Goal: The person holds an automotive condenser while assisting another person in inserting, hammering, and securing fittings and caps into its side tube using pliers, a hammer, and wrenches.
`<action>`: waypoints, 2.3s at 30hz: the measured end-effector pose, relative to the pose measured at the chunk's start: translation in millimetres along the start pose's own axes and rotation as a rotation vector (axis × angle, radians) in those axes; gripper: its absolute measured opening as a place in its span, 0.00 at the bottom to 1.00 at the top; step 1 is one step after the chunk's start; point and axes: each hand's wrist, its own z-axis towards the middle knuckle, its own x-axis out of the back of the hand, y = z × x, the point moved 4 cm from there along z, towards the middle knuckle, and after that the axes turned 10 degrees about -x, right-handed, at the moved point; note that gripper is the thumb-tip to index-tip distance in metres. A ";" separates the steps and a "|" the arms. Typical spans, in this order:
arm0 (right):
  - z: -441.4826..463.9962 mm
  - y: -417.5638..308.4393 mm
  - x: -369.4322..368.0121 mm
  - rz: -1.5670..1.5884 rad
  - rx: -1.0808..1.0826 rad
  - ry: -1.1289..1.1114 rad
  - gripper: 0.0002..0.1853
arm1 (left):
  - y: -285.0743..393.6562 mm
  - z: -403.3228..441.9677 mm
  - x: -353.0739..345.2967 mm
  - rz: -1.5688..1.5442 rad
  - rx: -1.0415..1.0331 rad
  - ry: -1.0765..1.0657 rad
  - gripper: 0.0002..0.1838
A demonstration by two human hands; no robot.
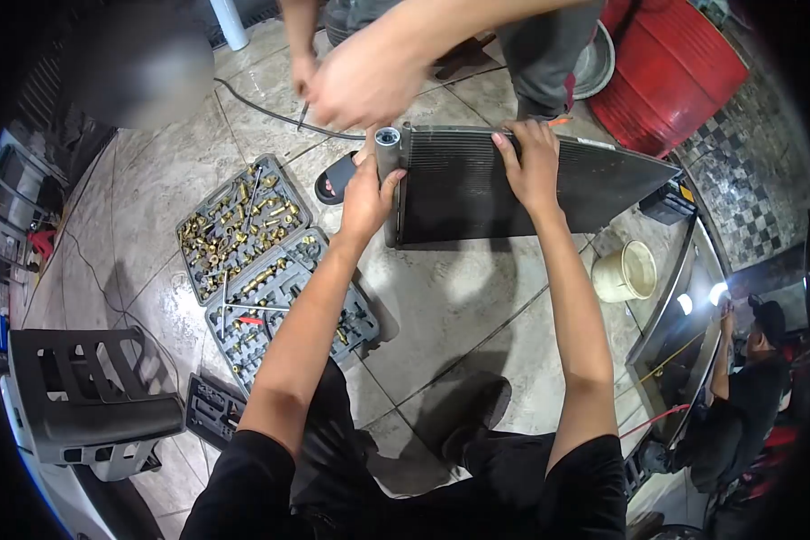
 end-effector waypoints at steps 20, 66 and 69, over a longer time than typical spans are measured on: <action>-12.8 7.9 16.7 0.176 0.004 -0.171 0.15 | 44.9 -48.0 17.8 -0.010 0.106 -0.192 0.27; -56.4 -8.2 51.9 0.066 -0.023 -0.107 0.17 | 67.5 -73.2 23.4 -0.214 -0.074 -0.235 0.22; -62.1 -8.9 58.7 0.063 -0.032 -0.100 0.14 | 72.9 -74.6 23.8 -0.225 -0.071 -0.244 0.17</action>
